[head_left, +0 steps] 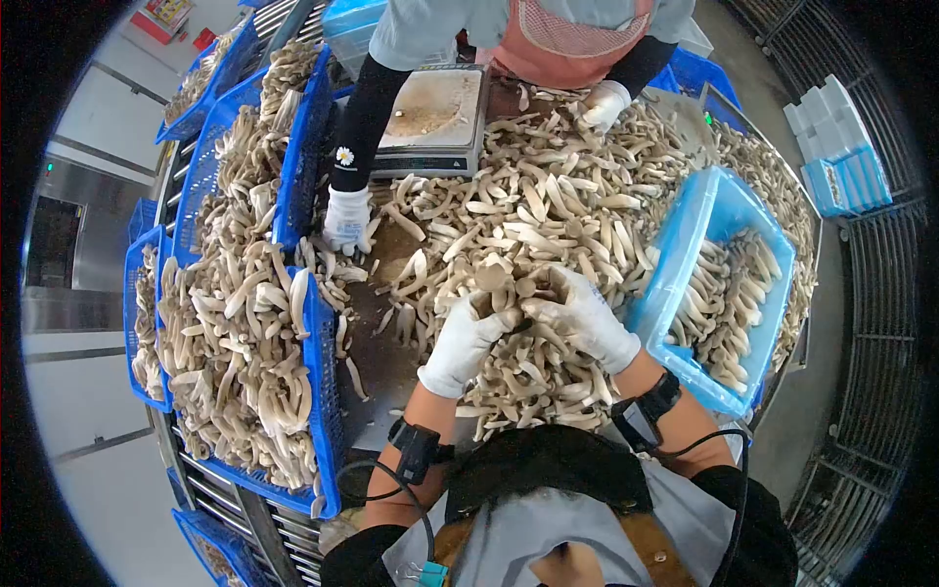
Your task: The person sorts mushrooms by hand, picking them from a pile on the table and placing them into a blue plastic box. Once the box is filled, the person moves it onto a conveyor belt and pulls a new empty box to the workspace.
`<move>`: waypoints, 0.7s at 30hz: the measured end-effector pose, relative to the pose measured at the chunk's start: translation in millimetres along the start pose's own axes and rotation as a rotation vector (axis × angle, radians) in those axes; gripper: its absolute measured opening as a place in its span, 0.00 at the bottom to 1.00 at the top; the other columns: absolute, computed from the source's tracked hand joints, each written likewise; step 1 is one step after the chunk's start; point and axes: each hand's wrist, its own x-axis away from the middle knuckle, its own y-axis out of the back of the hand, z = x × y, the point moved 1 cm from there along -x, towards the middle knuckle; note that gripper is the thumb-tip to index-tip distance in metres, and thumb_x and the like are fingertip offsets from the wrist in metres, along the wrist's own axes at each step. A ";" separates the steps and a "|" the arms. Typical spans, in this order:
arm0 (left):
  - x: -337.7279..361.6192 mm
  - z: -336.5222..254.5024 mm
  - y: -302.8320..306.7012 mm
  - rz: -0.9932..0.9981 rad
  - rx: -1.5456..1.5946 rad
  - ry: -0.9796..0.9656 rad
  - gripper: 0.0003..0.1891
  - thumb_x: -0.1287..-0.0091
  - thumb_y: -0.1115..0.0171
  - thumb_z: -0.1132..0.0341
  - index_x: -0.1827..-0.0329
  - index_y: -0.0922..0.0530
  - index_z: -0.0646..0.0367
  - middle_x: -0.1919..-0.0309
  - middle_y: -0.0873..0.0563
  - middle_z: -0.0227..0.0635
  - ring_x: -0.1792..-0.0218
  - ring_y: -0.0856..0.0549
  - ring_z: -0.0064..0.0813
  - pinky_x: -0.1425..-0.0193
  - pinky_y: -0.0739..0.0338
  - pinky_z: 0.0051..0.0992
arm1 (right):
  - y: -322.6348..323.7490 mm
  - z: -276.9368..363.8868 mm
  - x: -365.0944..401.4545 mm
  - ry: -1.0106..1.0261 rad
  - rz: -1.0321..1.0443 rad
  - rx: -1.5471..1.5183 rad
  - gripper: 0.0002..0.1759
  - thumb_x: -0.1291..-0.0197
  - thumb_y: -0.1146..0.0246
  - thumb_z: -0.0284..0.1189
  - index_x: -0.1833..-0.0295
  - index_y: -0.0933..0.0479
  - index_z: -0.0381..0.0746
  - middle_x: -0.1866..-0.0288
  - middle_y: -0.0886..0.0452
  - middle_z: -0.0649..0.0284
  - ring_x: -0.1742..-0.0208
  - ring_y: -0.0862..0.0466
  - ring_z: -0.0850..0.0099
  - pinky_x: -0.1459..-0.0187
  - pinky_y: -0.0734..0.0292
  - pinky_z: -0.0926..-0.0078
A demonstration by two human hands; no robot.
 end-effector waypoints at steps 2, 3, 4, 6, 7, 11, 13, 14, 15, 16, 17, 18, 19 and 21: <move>1.4 2.9 -2.6 -0.047 0.080 -0.024 0.19 0.33 0.33 0.69 0.41 0.24 0.63 0.51 0.16 0.32 0.52 0.17 0.24 0.44 0.21 0.27 | -3.0 5.5 2.5 -0.033 -0.017 -0.054 0.16 0.36 0.35 0.27 0.45 0.27 0.34 0.54 0.22 0.65 0.56 0.24 0.80 0.50 0.26 0.80; 1.5 2.9 -3.8 -0.070 0.119 -0.038 0.18 0.33 0.34 0.70 0.41 0.24 0.64 0.52 0.15 0.32 0.53 0.16 0.24 0.46 0.20 0.27 | -4.2 4.8 3.0 -0.034 -0.027 -0.080 0.15 0.36 0.35 0.26 0.46 0.27 0.35 0.55 0.22 0.66 0.57 0.24 0.81 0.52 0.27 0.81; 1.1 9.5 0.9 -0.198 0.198 -0.021 0.18 0.33 0.34 0.70 0.42 0.24 0.63 0.53 0.15 0.33 0.54 0.16 0.24 0.46 0.20 0.27 | -5.6 3.8 4.5 -0.036 -0.038 -0.108 0.14 0.36 0.36 0.26 0.47 0.27 0.35 0.56 0.23 0.66 0.58 0.25 0.81 0.54 0.27 0.83; -2.6 18.6 3.8 -0.443 0.356 0.019 0.16 0.32 0.34 0.70 0.43 0.24 0.63 0.54 0.15 0.34 0.56 0.16 0.25 0.48 0.20 0.27 | -13.6 3.0 7.8 -0.057 -0.066 -0.321 0.13 0.36 0.36 0.25 0.48 0.27 0.36 0.57 0.23 0.67 0.60 0.25 0.83 0.56 0.27 0.85; -0.6 19.1 5.7 -0.505 0.290 -0.029 0.13 0.30 0.38 0.68 0.45 0.23 0.62 0.55 0.16 0.37 0.57 0.17 0.28 0.50 0.21 0.27 | -18.6 3.4 9.5 -0.076 -0.084 -0.507 0.13 0.36 0.37 0.25 0.48 0.28 0.37 0.58 0.24 0.68 0.61 0.26 0.83 0.57 0.27 0.86; 11.2 19.6 -4.0 -0.152 -0.471 0.024 0.13 0.29 0.45 0.73 0.43 0.27 0.64 0.51 0.18 0.38 0.50 0.19 0.25 0.43 0.25 0.28 | -19.6 -30.7 -3.2 -0.036 0.007 -0.192 0.24 0.38 0.35 0.27 0.38 0.31 0.34 0.50 0.22 0.61 0.49 0.23 0.71 0.44 0.29 0.75; 8.0 28.6 -1.9 -0.216 -0.237 0.021 0.13 0.30 0.44 0.75 0.44 0.25 0.64 0.51 0.17 0.38 0.52 0.18 0.25 0.44 0.24 0.27 | -14.6 -34.9 -4.1 -0.050 -0.002 -0.162 0.27 0.38 0.35 0.31 0.37 0.33 0.31 0.49 0.21 0.55 0.44 0.23 0.65 0.39 0.30 0.68; 8.8 18.3 -8.8 -0.354 -0.027 0.108 0.15 0.31 0.44 0.76 0.42 0.26 0.65 0.52 0.17 0.36 0.53 0.18 0.24 0.45 0.23 0.26 | -9.3 -29.7 -7.2 0.066 -0.027 0.022 0.28 0.37 0.35 0.32 0.36 0.33 0.30 0.48 0.21 0.52 0.44 0.23 0.63 0.39 0.30 0.67; 4.8 16.8 -4.0 -0.398 0.098 0.092 0.16 0.31 0.43 0.75 0.41 0.26 0.65 0.53 0.16 0.34 0.55 0.17 0.24 0.46 0.22 0.27 | -4.1 -23.2 -8.8 0.180 -0.050 0.208 0.29 0.37 0.36 0.33 0.36 0.34 0.29 0.48 0.21 0.50 0.44 0.22 0.62 0.39 0.30 0.66; 4.4 14.6 1.5 -0.402 0.010 0.082 0.17 0.32 0.43 0.75 0.39 0.27 0.65 0.52 0.17 0.34 0.54 0.17 0.24 0.44 0.23 0.26 | 4.6 -15.4 -0.2 0.155 -0.031 0.431 0.30 0.35 0.38 0.36 0.34 0.34 0.30 0.48 0.21 0.44 0.46 0.21 0.58 0.41 0.28 0.65; 3.5 12.9 6.3 -0.404 -0.077 0.067 0.19 0.32 0.42 0.75 0.38 0.27 0.65 0.51 0.17 0.34 0.53 0.18 0.24 0.43 0.23 0.26 | 17.5 14.1 1.3 -0.115 0.160 0.522 0.30 0.34 0.39 0.37 0.31 0.35 0.34 0.45 0.22 0.42 0.45 0.20 0.57 0.42 0.27 0.64; 6.3 14.3 8.8 -0.373 -0.286 -0.042 0.28 0.32 0.39 0.70 0.30 0.35 0.64 0.46 0.19 0.38 0.49 0.20 0.25 0.43 0.25 0.24 | 36.7 27.5 -6.2 -0.193 0.194 0.692 0.29 0.35 0.39 0.37 0.32 0.32 0.36 0.49 0.20 0.43 0.47 0.19 0.55 0.44 0.25 0.62; 8.3 10.8 10.1 -0.334 -0.315 -0.050 0.29 0.32 0.39 0.70 0.29 0.36 0.65 0.45 0.20 0.38 0.48 0.20 0.25 0.41 0.26 0.25 | 72.1 3.9 -8.1 0.054 -0.067 0.908 0.21 0.36 0.40 0.35 0.42 0.27 0.35 0.57 0.18 0.47 0.54 0.17 0.55 0.49 0.22 0.60; 15.3 0.7 13.2 -0.261 -0.373 -0.062 0.31 0.31 0.39 0.69 0.26 0.38 0.66 0.43 0.21 0.39 0.45 0.22 0.26 0.38 0.28 0.26 | 146.4 -8.1 -18.0 -0.082 -0.188 1.401 0.18 0.42 0.43 0.29 0.46 0.27 0.37 0.56 0.18 0.51 0.51 0.18 0.51 0.46 0.25 0.59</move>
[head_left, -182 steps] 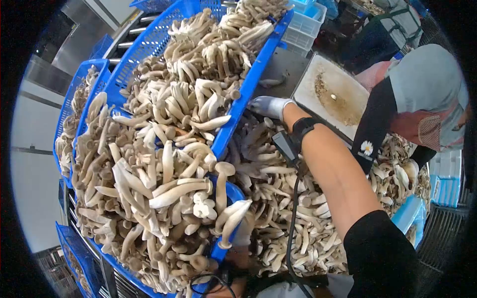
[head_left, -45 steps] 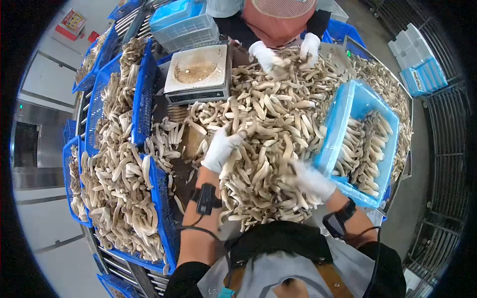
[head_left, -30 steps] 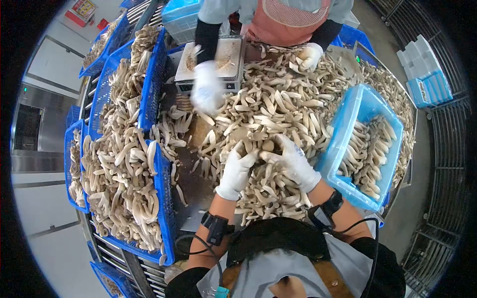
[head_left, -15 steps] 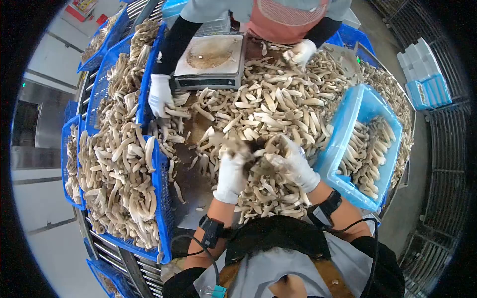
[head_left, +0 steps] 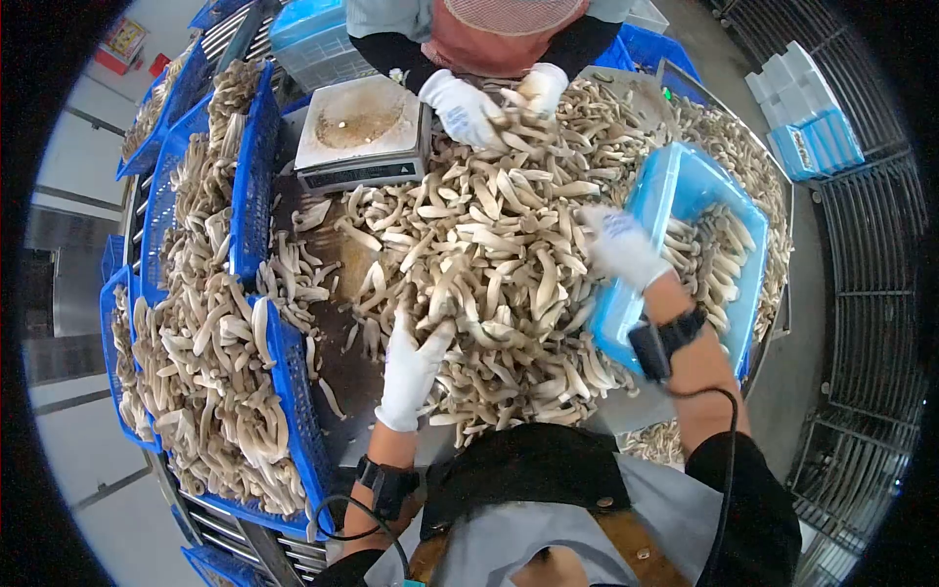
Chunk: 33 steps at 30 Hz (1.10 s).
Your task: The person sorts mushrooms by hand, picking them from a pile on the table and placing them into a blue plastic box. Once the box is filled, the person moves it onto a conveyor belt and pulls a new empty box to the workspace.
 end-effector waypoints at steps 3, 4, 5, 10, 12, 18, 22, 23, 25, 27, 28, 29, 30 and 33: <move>3.6 -11.2 1.9 -0.031 -0.054 -0.011 0.29 0.29 0.40 0.68 0.28 0.36 0.66 0.44 0.20 0.38 0.46 0.22 0.24 0.39 0.28 0.24 | -1.6 -43.3 -7.1 -0.003 0.481 0.453 0.21 0.41 0.42 0.32 0.43 0.23 0.36 0.46 0.15 0.53 0.45 0.15 0.58 0.45 0.22 0.60; 4.0 -17.7 -0.3 -0.033 -0.038 0.001 0.28 0.29 0.40 0.68 0.28 0.36 0.67 0.44 0.20 0.38 0.46 0.22 0.24 0.39 0.28 0.24 | -2.7 -44.6 -12.9 -0.003 0.526 0.459 0.22 0.42 0.41 0.32 0.43 0.23 0.36 0.45 0.16 0.53 0.44 0.16 0.58 0.44 0.22 0.60; 2.5 -7.8 1.7 -0.028 0.007 0.009 0.27 0.28 0.41 0.68 0.29 0.35 0.69 0.44 0.20 0.38 0.45 0.22 0.24 0.38 0.28 0.24 | -7.8 -46.1 -18.6 -0.002 0.571 0.467 0.23 0.43 0.41 0.32 0.42 0.23 0.35 0.44 0.16 0.53 0.43 0.16 0.58 0.43 0.22 0.60; 10.6 -5.1 -1.4 0.042 0.059 0.029 0.27 0.28 0.42 0.70 0.29 0.36 0.70 0.42 0.21 0.39 0.42 0.22 0.25 0.34 0.30 0.25 | 32.6 -21.6 -23.8 -0.081 0.775 0.334 0.23 0.45 0.38 0.30 0.43 0.21 0.35 0.42 0.17 0.51 0.43 0.17 0.53 0.44 0.22 0.58; 16.1 -9.3 -0.1 0.063 0.042 0.042 0.26 0.28 0.42 0.70 0.28 0.36 0.70 0.41 0.21 0.40 0.41 0.22 0.26 0.34 0.30 0.25 | 18.7 -37.5 -27.8 0.008 0.796 0.341 0.25 0.48 0.34 0.33 0.43 0.21 0.36 0.43 0.17 0.51 0.44 0.17 0.54 0.46 0.23 0.58; 23.6 0.0 6.4 0.027 0.097 0.061 0.26 0.28 0.44 0.72 0.28 0.35 0.70 0.40 0.21 0.40 0.41 0.22 0.25 0.34 0.30 0.25 | 12.8 -18.3 -7.7 0.128 0.929 0.287 0.29 0.52 0.31 0.34 0.42 0.24 0.38 0.53 0.15 0.51 0.50 0.16 0.54 0.52 0.23 0.57; 29.8 -1.6 2.4 0.064 0.104 0.026 0.25 0.27 0.44 0.71 0.28 0.35 0.68 0.40 0.21 0.40 0.42 0.22 0.25 0.35 0.29 0.25 | 43.9 -2.3 14.7 0.074 0.804 0.173 0.26 0.48 0.34 0.33 0.41 0.25 0.39 0.53 0.17 0.50 0.54 0.18 0.53 0.55 0.23 0.59; 31.3 -2.5 0.0 0.088 0.104 0.011 0.25 0.27 0.44 0.71 0.28 0.35 0.68 0.40 0.21 0.40 0.42 0.22 0.24 0.35 0.29 0.25 | 41.1 -19.9 24.5 0.441 0.604 0.198 0.27 0.42 0.38 0.30 0.36 0.30 0.37 0.42 0.22 0.47 0.51 0.18 0.56 0.54 0.23 0.62; 38.0 -16.9 -12.7 0.223 0.084 0.107 0.26 0.27 0.44 0.69 0.28 0.36 0.68 0.41 0.20 0.39 0.43 0.22 0.24 0.35 0.29 0.25 | 36.7 -20.5 39.0 0.245 0.616 -0.270 0.29 0.40 0.40 0.26 0.33 0.35 0.35 0.36 0.26 0.48 0.49 0.18 0.61 0.53 0.23 0.67; 41.0 1.8 -32.8 0.386 0.183 0.161 0.28 0.26 0.44 0.67 0.26 0.38 0.66 0.40 0.21 0.39 0.42 0.22 0.24 0.36 0.28 0.24 | 38.5 4.7 66.1 0.048 0.583 -1.011 0.29 0.38 0.42 0.21 0.31 0.39 0.34 0.34 0.27 0.50 0.51 0.20 0.68 0.55 0.24 0.74; 42.6 7.6 -49.3 0.450 0.281 0.143 0.29 0.25 0.43 0.63 0.25 0.39 0.65 0.39 0.22 0.38 0.42 0.23 0.24 0.36 0.28 0.25 | 29.8 35.7 79.8 -0.054 0.506 -1.367 0.28 0.38 0.43 0.19 0.31 0.39 0.34 0.35 0.27 0.53 0.54 0.22 0.71 0.57 0.26 0.78; 49.0 6.8 -62.9 0.439 0.429 0.181 0.30 0.26 0.42 0.60 0.26 0.38 0.64 0.39 0.22 0.37 0.42 0.23 0.24 0.36 0.27 0.25 | 21.3 66.6 93.4 -0.127 0.413 -1.723 0.27 0.37 0.44 0.17 0.32 0.39 0.34 0.37 0.26 0.56 0.57 0.24 0.75 0.59 0.28 0.82; 54.6 5.9 -75.7 0.430 0.577 0.220 0.30 0.26 0.41 0.57 0.27 0.37 0.63 0.38 0.23 0.37 0.41 0.23 0.24 0.36 0.26 0.26 | 9.0 85.8 103.9 -0.157 0.378 -1.664 0.26 0.37 0.43 0.17 0.33 0.38 0.34 0.41 0.25 0.59 0.58 0.26 0.77 0.59 0.29 0.84; 51.4 31.8 -85.7 0.302 0.817 0.330 0.26 0.27 0.40 0.51 0.34 0.31 0.58 0.49 0.19 0.35 0.52 0.17 0.27 0.45 0.20 0.27 | -16.7 128.4 134.0 -0.147 0.370 -1.386 0.24 0.35 0.40 0.22 0.36 0.37 0.32 0.48 0.26 0.64 0.54 0.28 0.79 0.54 0.30 0.85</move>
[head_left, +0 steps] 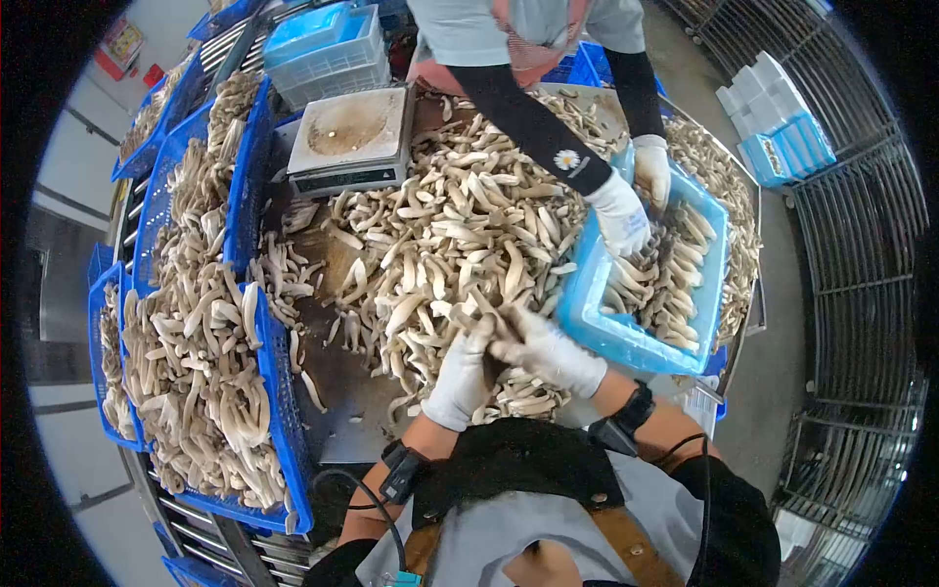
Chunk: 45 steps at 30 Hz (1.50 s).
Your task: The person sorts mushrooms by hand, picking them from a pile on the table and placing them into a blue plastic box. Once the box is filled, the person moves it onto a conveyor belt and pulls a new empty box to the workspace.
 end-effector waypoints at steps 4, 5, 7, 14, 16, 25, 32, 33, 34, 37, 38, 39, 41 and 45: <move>18.2 -5.2 4.1 0.054 0.006 0.020 0.24 0.26 0.43 0.51 0.36 0.28 0.58 0.54 0.16 0.40 0.57 0.14 0.32 0.48 0.17 0.31 | -2.5 -28.4 18.4 0.105 0.281 -0.297 0.31 0.34 0.35 0.34 0.31 0.37 0.32 0.43 0.26 0.63 0.44 0.26 0.76 0.41 0.29 0.75; 20.1 -2.9 9.8 0.061 -0.018 0.042 0.25 0.26 0.43 0.50 0.35 0.28 0.58 0.53 0.16 0.40 0.56 0.14 0.32 0.48 0.16 0.32 | -4.9 -34.5 19.7 0.102 0.314 -0.323 0.32 0.34 0.36 0.34 0.30 0.38 0.32 0.41 0.26 0.63 0.43 0.26 0.77 0.40 0.29 0.76; 21.2 2.4 20.8 0.094 0.000 0.089 0.28 0.27 0.41 0.50 0.32 0.31 0.58 0.49 0.17 0.39 0.54 0.15 0.31 0.46 0.17 0.32 | -6.2 -48.4 14.0 0.062 0.322 -0.315 0.31 0.33 0.36 0.35 0.31 0.36 0.32 0.41 0.25 0.63 0.43 0.25 0.77 0.40 0.29 0.76; 18.0 -0.8 18.6 0.009 -0.019 -0.159 0.26 0.26 0.42 0.52 0.32 0.30 0.59 0.46 0.18 0.37 0.47 0.16 0.31 0.43 0.18 0.34 | -7.3 -28.2 13.1 0.028 0.226 0.250 0.28 0.32 0.37 0.41 0.38 0.28 0.30 0.49 0.19 0.57 0.49 0.21 0.69 0.45 0.26 0.71; 19.1 -8.2 12.3 -0.044 0.017 -0.209 0.24 0.25 0.43 0.53 0.33 0.29 0.59 0.45 0.18 0.37 0.47 0.16 0.31 0.42 0.18 0.34 | -2.3 -26.3 9.3 0.084 0.195 0.508 0.31 0.33 0.38 0.46 0.36 0.30 0.31 0.50 0.19 0.48 0.51 0.19 0.61 0.46 0.25 0.67; 13.8 -17.1 -6.2 -0.084 -0.066 -0.331 0.27 0.26 0.42 0.52 0.33 0.30 0.62 0.48 0.17 0.37 0.49 0.17 0.27 0.44 0.19 0.26 | 3.8 -4.3 -4.0 -0.076 0.049 -0.045 0.28 0.34 0.35 0.35 0.36 0.32 0.31 0.53 0.22 0.60 0.58 0.21 0.71 0.55 0.24 0.72; 3.0 -15.2 5.4 -0.133 -0.467 -0.238 0.27 0.27 0.39 0.49 0.36 0.28 0.62 0.58 0.21 0.26 0.61 0.24 0.14 0.56 0.25 0.16 | 4.2 -35.4 -40.3 0.219 0.194 0.252 0.36 0.35 0.37 0.37 0.29 0.40 0.29 0.35 0.28 0.43 0.33 0.28 0.57 0.32 0.36 0.65; 0.3 -14.1 6.5 -0.133 -0.491 -0.249 0.28 0.27 0.39 0.49 0.36 0.28 0.62 0.57 0.21 0.27 0.59 0.24 0.14 0.55 0.26 0.16 | 4.0 -38.9 -42.9 0.219 0.192 0.223 0.36 0.35 0.37 0.36 0.29 0.40 0.29 0.34 0.28 0.44 0.33 0.28 0.58 0.31 0.36 0.65; -3.5 -13.7 5.7 -0.103 -0.509 -0.307 0.28 0.28 0.39 0.49 0.36 0.28 0.63 0.57 0.22 0.27 0.59 0.26 0.14 0.53 0.28 0.17 | 6.1 -40.9 -44.7 0.220 0.194 0.204 0.36 0.35 0.36 0.36 0.29 0.40 0.29 0.34 0.28 0.44 0.33 0.28 0.59 0.31 0.36 0.65; -8.0 -22.3 8.7 -0.128 -0.762 -0.315 0.29 0.28 0.38 0.48 0.36 0.28 0.64 0.55 0.23 0.27 0.58 0.26 0.16 0.51 0.29 0.19 | 5.6 -12.3 -39.3 0.224 0.215 0.168 0.37 0.37 0.36 0.34 0.28 0.40 0.30 0.31 0.29 0.46 0.32 0.29 0.62 0.31 0.36 0.66; -7.6 -28.3 -5.5 -0.102 -0.726 -0.364 0.29 0.29 0.38 0.48 0.37 0.28 0.64 0.54 0.23 0.28 0.57 0.25 0.18 0.49 0.28 0.21 | 2.2 -15.6 -47.1 0.341 0.177 0.122 0.34 0.40 0.33 0.30 0.30 0.37 0.33 0.41 0.22 0.60 0.45 0.24 0.74 0.44 0.27 0.72; -7.6 -29.3 -7.0 -0.095 -0.698 -0.331 0.28 0.29 0.38 0.49 0.37 0.28 0.64 0.54 0.23 0.28 0.56 0.25 0.19 0.48 0.28 0.21 | 6.0 -19.2 -46.8 0.260 0.220 0.089 0.33 0.39 0.35 0.30 0.30 0.36 0.32 0.41 0.22 0.57 0.45 0.23 0.71 0.42 0.27 0.69; -9.7 -31.0 -7.0 -0.078 -0.642 -0.270 0.27 0.29 0.38 0.51 0.37 0.28 0.64 0.53 0.22 0.29 0.55 0.24 0.20 0.46 0.28 0.21 | 15.5 -16.5 -42.6 0.103 0.305 0.024 0.30 0.37 0.37 0.30 0.32 0.34 0.31 0.42 0.20 0.52 0.44 0.22 0.64 0.39 0.29 0.65; -10.5 -43.3 -5.1 -0.021 -0.690 -0.017 0.24 0.29 0.37 0.57 0.36 0.28 0.63 0.54 0.18 0.28 0.55 0.20 0.20 0.44 0.25 0.23 | 16.0 -23.3 -45.2 0.220 0.317 0.273 0.26 0.36 0.38 0.31 0.36 0.30 0.30 0.48 0.19 0.47 0.50 0.20 0.60 0.44 0.26 0.65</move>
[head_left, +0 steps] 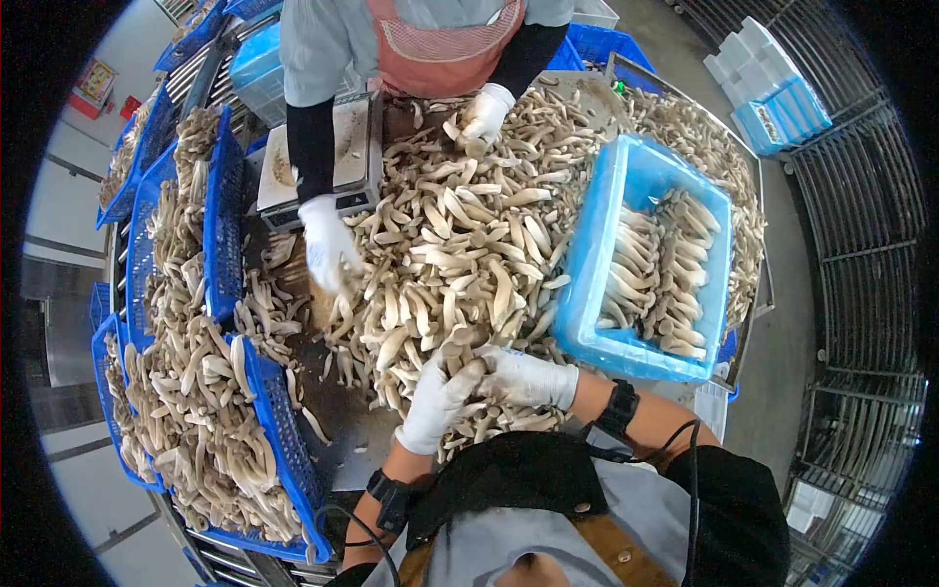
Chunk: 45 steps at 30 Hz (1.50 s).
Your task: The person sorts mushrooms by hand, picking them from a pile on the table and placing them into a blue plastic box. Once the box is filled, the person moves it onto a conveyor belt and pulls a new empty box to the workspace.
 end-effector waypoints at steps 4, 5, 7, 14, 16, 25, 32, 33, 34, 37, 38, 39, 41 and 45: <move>-0.7 41.9 29.1 -0.042 0.225 -0.053 0.25 0.29 0.36 0.51 0.40 0.27 0.61 0.55 0.15 0.34 0.57 0.17 0.23 0.49 0.22 0.26 | 26.9 15.9 -3.4 -0.165 0.223 0.396 0.33 0.32 0.40 0.45 0.35 0.34 0.28 0.46 0.22 0.38 0.43 0.20 0.51 0.41 0.26 0.61; -1.8 33.0 22.0 -0.047 0.421 -0.083 0.25 0.28 0.38 0.50 0.40 0.28 0.61 0.57 0.14 0.40 0.60 0.15 0.29 0.54 0.20 0.27 | 48.6 30.9 -0.2 -0.111 0.126 0.331 0.33 0.34 0.38 0.41 0.33 0.37 0.29 0.50 0.18 0.44 0.48 0.16 0.54 0.45 0.21 0.63; -1.8 18.3 10.2 -0.207 0.599 -0.131 0.22 0.27 0.40 0.50 0.42 0.29 0.58 0.62 0.13 0.46 0.66 0.14 0.33 0.59 0.18 0.29 | 113.8 11.2 -9.1 -0.104 -0.284 0.787 0.28 0.36 0.39 0.35 0.36 0.36 0.31 0.55 0.14 0.52 0.54 0.13 0.58 0.50 0.19 0.61; -0.9 18.0 8.5 -0.137 0.595 -0.069 0.23 0.29 0.37 0.52 0.41 0.28 0.58 0.67 0.14 0.45 0.69 0.15 0.31 0.59 0.17 0.31 | 191.8 -35.0 -57.7 -0.694 -0.360 0.878 0.37 0.42 0.33 0.43 0.36 0.33 0.29 0.41 0.21 0.40 0.39 0.20 0.51 0.38 0.26 0.57; 4.6 29.3 16.1 -0.011 0.571 -0.125 0.25 0.30 0.35 0.57 0.35 0.30 0.60 0.68 0.14 0.40 0.71 0.15 0.29 0.64 0.19 0.25 | 205.2 -65.3 -65.4 -0.664 -0.280 0.977 0.37 0.42 0.33 0.44 0.36 0.32 0.29 0.42 0.21 0.41 0.40 0.19 0.50 0.40 0.25 0.56; 18.4 25.8 9.2 -0.104 0.626 0.082 0.24 0.36 0.31 0.60 0.41 0.24 0.63 0.68 0.15 0.34 0.69 0.16 0.23 0.64 0.19 0.25 | 216.7 -44.9 -11.7 -0.228 -0.252 0.985 0.27 0.40 0.31 0.38 0.43 0.26 0.28 0.45 0.20 0.41 0.45 0.18 0.53 0.47 0.23 0.64; -4.5 18.5 -9.4 -0.181 0.295 0.060 0.10 0.29 0.38 0.63 0.53 0.27 0.59 0.76 0.19 0.32 0.84 0.23 0.21 0.82 0.29 0.17 | 132.1 33.1 28.0 -0.155 -0.368 0.381 0.35 0.40 0.31 0.40 0.34 0.34 0.32 0.50 0.21 0.46 0.48 0.20 0.56 0.45 0.26 0.62; -9.6 20.1 -15.2 -0.145 0.326 0.052 0.10 0.29 0.38 0.64 0.52 0.27 0.58 0.74 0.19 0.31 0.83 0.23 0.20 0.82 0.30 0.17 | 115.0 42.7 28.5 -0.132 -0.351 0.422 0.34 0.40 0.31 0.40 0.35 0.34 0.33 0.52 0.21 0.47 0.48 0.20 0.57 0.45 0.26 0.61; -15.8 24.2 -19.8 -0.109 0.356 0.041 0.09 0.28 0.39 0.64 0.52 0.27 0.58 0.73 0.18 0.31 0.82 0.22 0.19 0.83 0.30 0.17 | 97.0 54.0 28.9 -0.124 -0.338 0.554 0.32 0.41 0.31 0.39 0.37 0.33 0.33 0.52 0.21 0.46 0.48 0.20 0.55 0.45 0.26 0.60; -20.7 17.7 -45.3 -0.113 0.459 -0.045 0.11 0.26 0.43 0.63 0.47 0.24 0.57 0.69 0.17 0.28 0.77 0.21 0.17 0.75 0.28 0.20 | 53.9 48.4 28.3 -0.053 -0.370 0.903 0.28 0.47 0.32 0.36 0.44 0.32 0.33 0.53 0.21 0.45 0.48 0.20 0.48 0.47 0.25 0.57; -21.8 19.9 -45.2 -0.089 0.456 -0.051 0.10 0.25 0.43 0.62 0.47 0.23 0.56 0.68 0.17 0.29 0.74 0.19 0.19 0.73 0.25 0.21 | 47.9 46.4 27.2 -0.055 -0.360 0.950 0.28 0.48 0.31 0.37 0.47 0.30 0.33 0.54 0.20 0.45 0.48 0.20 0.48 0.49 0.26 0.55; -17.6 22.3 -44.2 0.006 0.543 -0.018 0.11 0.26 0.43 0.63 0.46 0.24 0.56 0.66 0.16 0.31 0.71 0.17 0.22 0.68 0.22 0.23 | 45.1 47.0 27.1 -0.047 -0.311 0.877 0.27 0.47 0.30 0.38 0.48 0.29 0.33 0.56 0.20 0.47 0.50 0.19 0.51 0.50 0.26 0.57; -5.0 20.8 -34.0 0.200 0.711 0.050 0.12 0.27 0.42 0.63 0.44 0.25 0.56 0.62 0.14 0.35 0.64 0.13 0.29 0.59 0.16 0.26 | 45.4 50.4 28.2 -0.073 -0.239 0.688 0.27 0.46 0.29 0.39 0.48 0.28 0.33 0.58 0.20 0.49 0.53 0.18 0.58 0.51 0.26 0.61; 4.5 35.5 -10.5 0.076 0.855 0.050 0.14 0.30 0.37 0.61 0.46 0.23 0.56 0.60 0.15 0.33 0.54 0.15 0.30 0.45 0.18 0.32 | 53.8 34.2 41.5 -0.097 -0.318 0.052 0.26 0.43 0.28 0.37 0.44 0.25 0.34 0.57 0.22 0.65 0.53 0.23 0.76 0.49 0.27 0.76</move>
